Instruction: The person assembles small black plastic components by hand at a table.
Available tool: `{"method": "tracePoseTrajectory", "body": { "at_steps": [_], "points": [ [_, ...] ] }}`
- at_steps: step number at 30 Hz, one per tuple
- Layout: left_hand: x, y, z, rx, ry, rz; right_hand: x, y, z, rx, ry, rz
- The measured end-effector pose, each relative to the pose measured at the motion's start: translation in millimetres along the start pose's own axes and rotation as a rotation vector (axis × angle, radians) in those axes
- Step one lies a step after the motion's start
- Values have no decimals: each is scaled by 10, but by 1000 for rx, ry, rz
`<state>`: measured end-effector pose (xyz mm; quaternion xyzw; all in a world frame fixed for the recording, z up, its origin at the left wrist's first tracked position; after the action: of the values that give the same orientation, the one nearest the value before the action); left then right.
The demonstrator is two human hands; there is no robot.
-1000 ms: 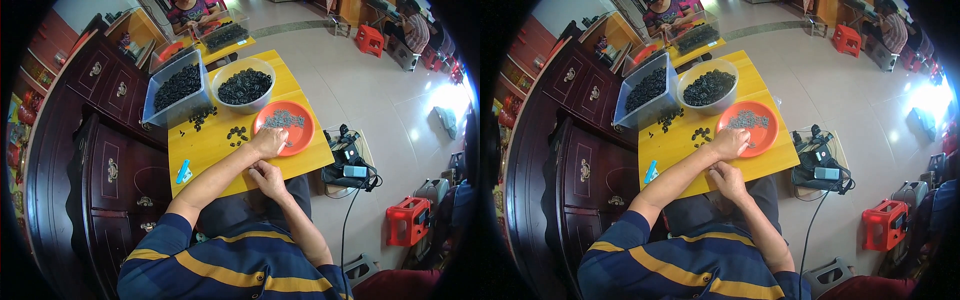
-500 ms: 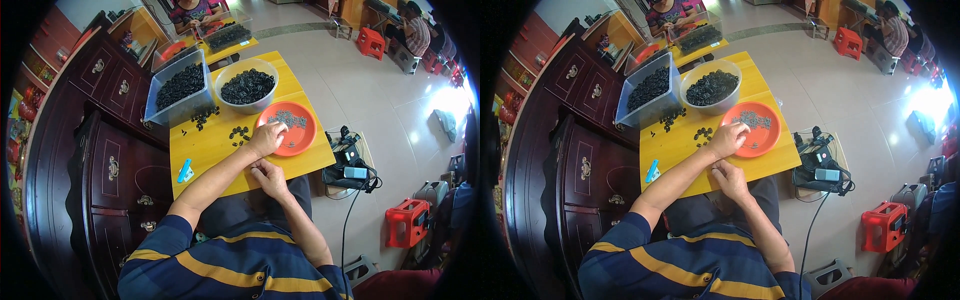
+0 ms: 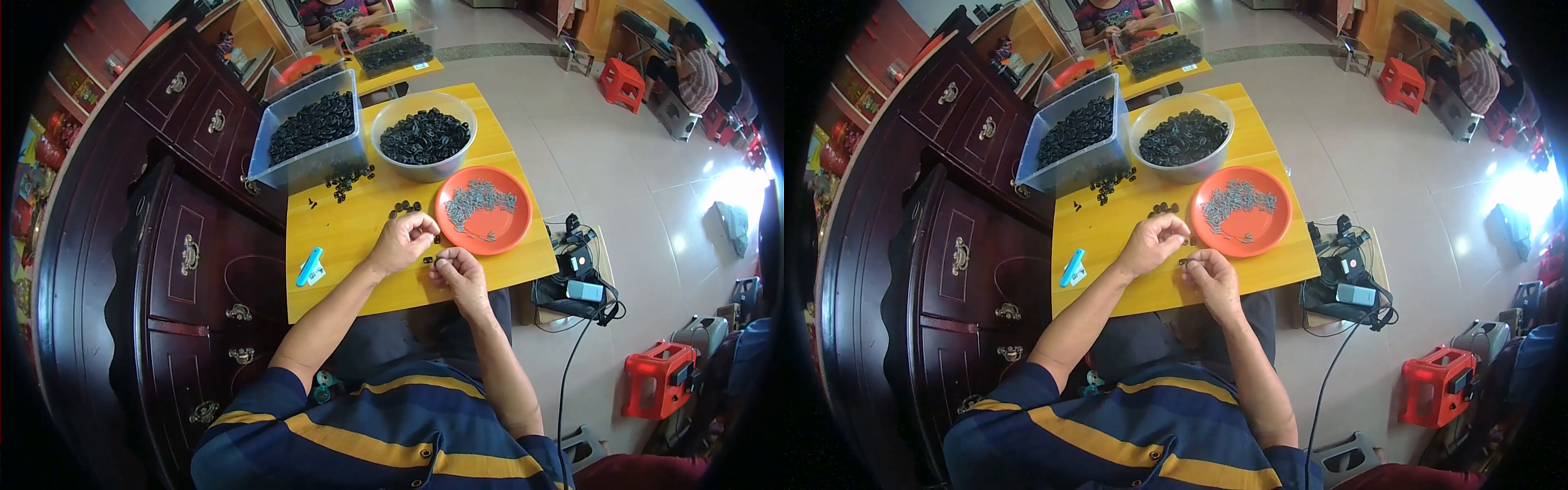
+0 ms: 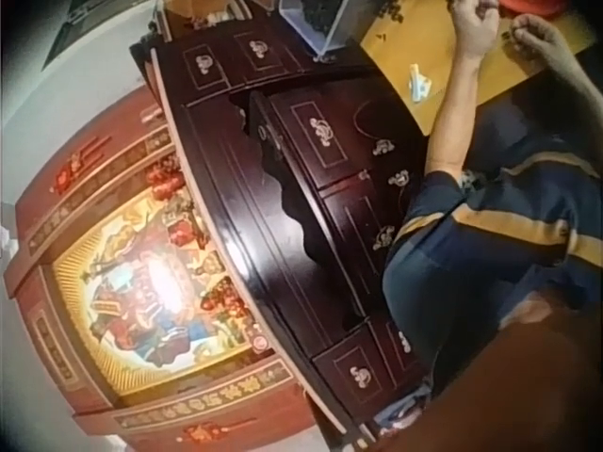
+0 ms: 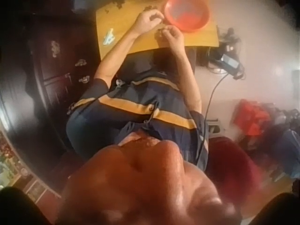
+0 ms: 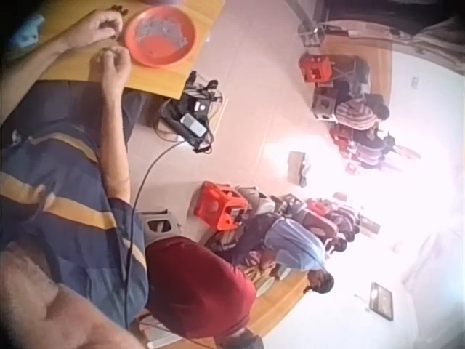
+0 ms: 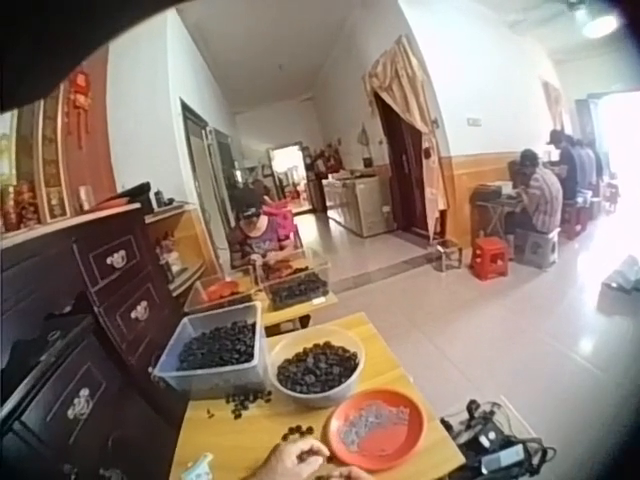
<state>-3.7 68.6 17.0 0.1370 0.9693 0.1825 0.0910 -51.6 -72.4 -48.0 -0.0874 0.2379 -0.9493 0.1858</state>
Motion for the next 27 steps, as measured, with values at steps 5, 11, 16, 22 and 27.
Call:
{"method": "tracePoseTrajectory", "body": {
  "at_steps": [5, 11, 16, 22, 27],
  "points": [
    [253, 7, 21, 18, 38, 31, -16, 19, -17, -14, -1, 11],
    [337, 40, -37, -1, 15, 14, 9, -23, -24, 36, 6, -3],
    [361, 39, -25, 24, 39, 55, 16, -1, -52, 58, -14, -32],
    [333, 68, -19, 0, 41, 53, -12, -13, -32, 56, -11, -24],
    [336, 22, -15, 10, 13, 58, -10, 0, -62, 53, -14, -34]
  ]
}}
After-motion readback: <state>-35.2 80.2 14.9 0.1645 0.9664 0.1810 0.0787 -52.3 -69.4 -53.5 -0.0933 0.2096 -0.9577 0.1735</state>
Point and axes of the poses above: each hand's wrist, its own x-axis away from the middle knuckle, its own y-axis out of the back of the hand, z = x × y, the point moved 6 cm from there along -x, towards the middle knuckle, and after that the axes turned 7 degrees about z, right-handed, at the moved point
